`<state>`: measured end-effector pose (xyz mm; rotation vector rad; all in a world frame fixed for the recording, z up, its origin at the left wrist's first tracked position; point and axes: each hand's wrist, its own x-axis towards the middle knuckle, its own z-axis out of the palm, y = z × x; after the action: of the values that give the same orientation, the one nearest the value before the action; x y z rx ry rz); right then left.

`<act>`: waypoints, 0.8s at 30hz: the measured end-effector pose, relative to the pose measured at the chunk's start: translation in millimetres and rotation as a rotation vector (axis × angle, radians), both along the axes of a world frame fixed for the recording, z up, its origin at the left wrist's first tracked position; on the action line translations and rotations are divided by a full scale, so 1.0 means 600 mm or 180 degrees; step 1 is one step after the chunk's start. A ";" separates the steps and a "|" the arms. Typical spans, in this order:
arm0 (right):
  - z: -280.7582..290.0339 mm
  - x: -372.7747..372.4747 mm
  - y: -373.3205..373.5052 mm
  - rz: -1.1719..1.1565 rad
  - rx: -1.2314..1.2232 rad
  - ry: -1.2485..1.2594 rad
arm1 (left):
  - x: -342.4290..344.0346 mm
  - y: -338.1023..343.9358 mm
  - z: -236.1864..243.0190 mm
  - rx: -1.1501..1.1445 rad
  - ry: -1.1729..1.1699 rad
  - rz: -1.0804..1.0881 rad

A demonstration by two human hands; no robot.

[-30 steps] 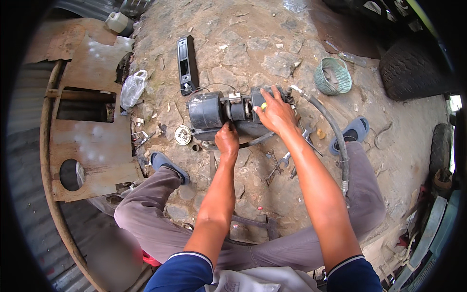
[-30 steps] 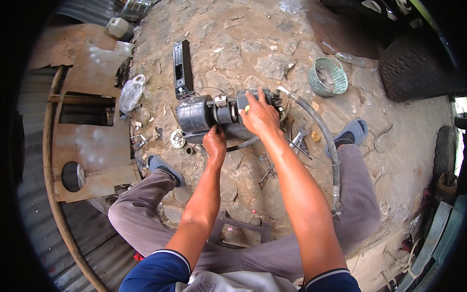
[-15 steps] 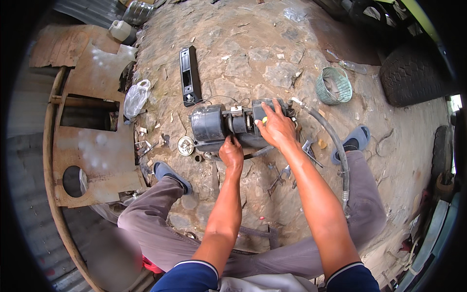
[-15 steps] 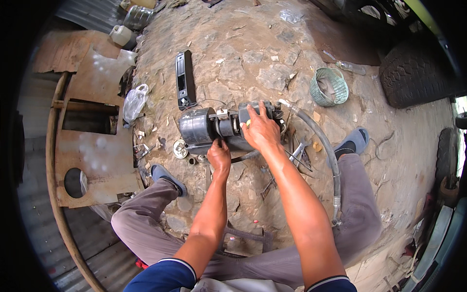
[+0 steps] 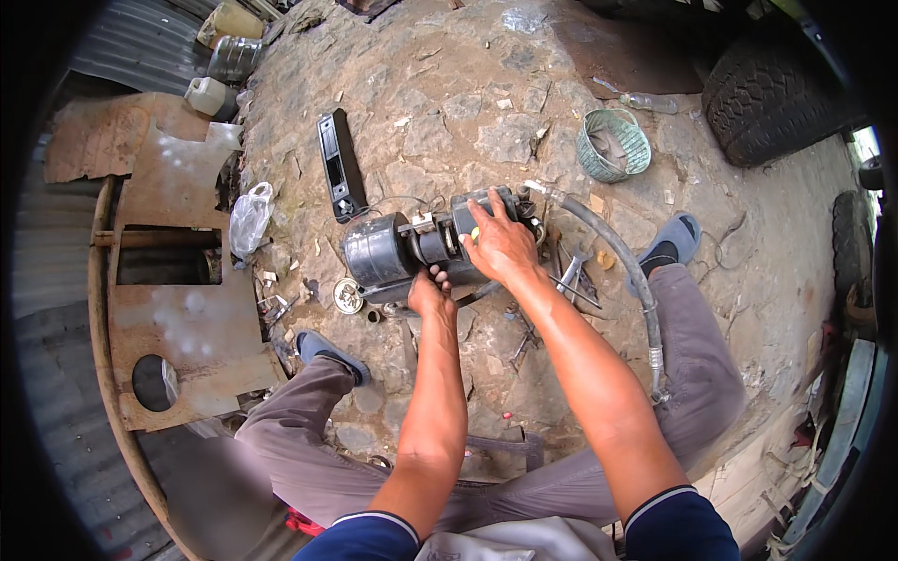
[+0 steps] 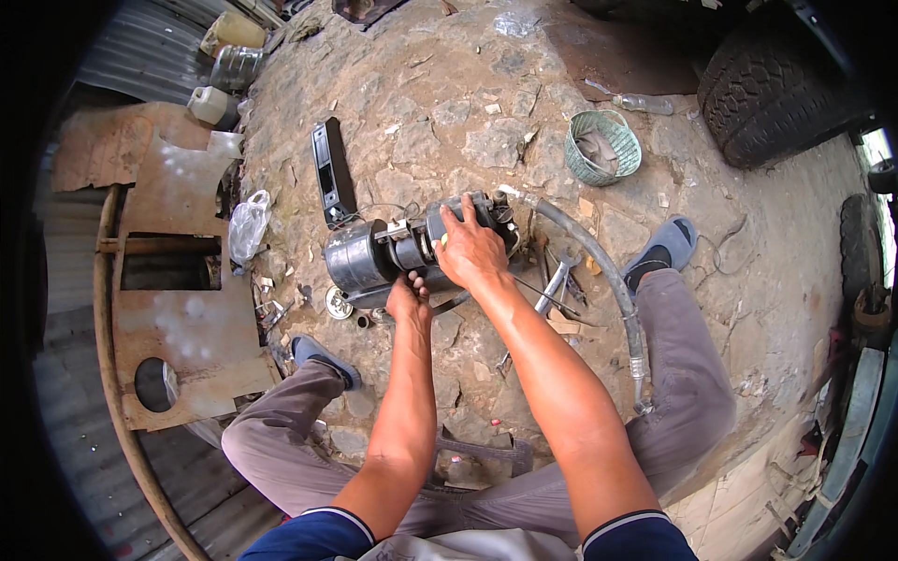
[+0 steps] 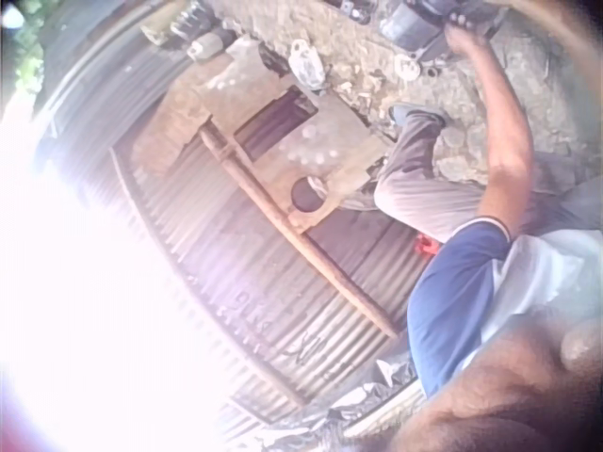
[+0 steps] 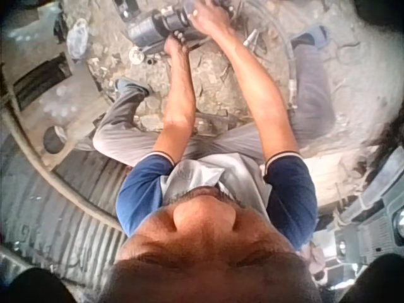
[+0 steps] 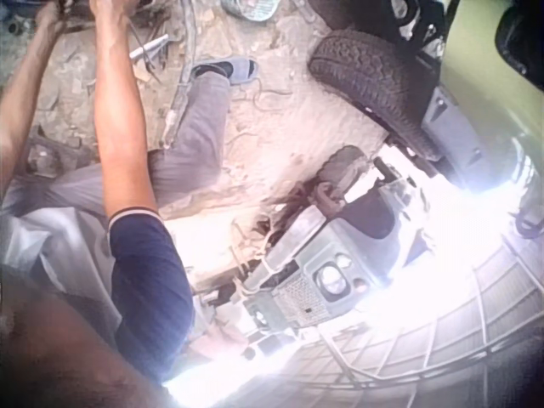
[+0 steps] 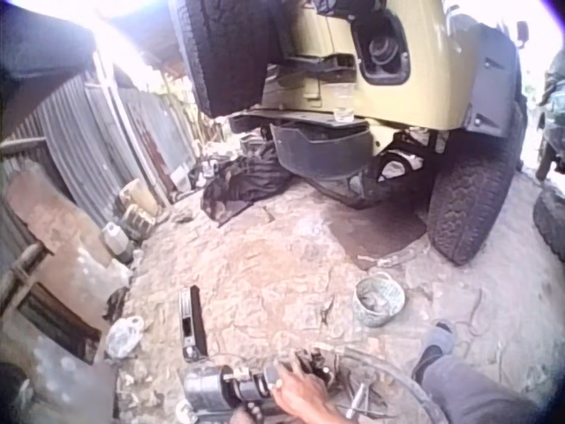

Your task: The person disassembles an automotive blower motor housing on the ground, using a screwdriver to remove screws and prying at the plastic casing to separate the components.

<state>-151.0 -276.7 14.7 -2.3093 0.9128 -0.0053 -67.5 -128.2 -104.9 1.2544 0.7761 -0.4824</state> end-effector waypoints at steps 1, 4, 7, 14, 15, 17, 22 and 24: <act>0.001 0.000 0.002 0.0012 -0.0001 -0.0028 | 0.012 0.006 -0.006 -0.0149 0.0180 0.0153; 0.000 0.002 0.008 0.0017 0.0004 0.0018 | 0.028 0.012 -0.009 -0.0090 0.0466 0.0279; 0.000 0.002 0.003 -0.0025 0.0012 0.0050 | 0.033 -0.017 0.005 0.0488 0.0548 0.0309; 0.008 0.003 0.004 0.0017 0.0074 0.0188 | 0.026 -0.043 0.037 0.0541 0.0373 0.0847; 0.008 0.003 0.008 0.0010 -0.0013 0.0094 | 0.026 -0.042 0.034 0.0492 0.0311 0.0890; 0.007 0.005 0.009 0.0018 0.0007 0.0133 | 0.025 -0.040 0.030 0.0492 0.0160 0.0880; 0.010 0.002 0.011 -0.0009 0.0009 0.0191 | 0.023 -0.039 0.032 0.0393 0.0191 0.0935; 0.010 0.004 0.010 0.0006 -0.0007 0.0244 | 0.027 -0.039 0.031 0.0279 0.0228 0.1038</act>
<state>-148.5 -270.9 20.7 -2.3263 0.9493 0.0834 -51.2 -151.4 -86.3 1.1673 1.0505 -0.2304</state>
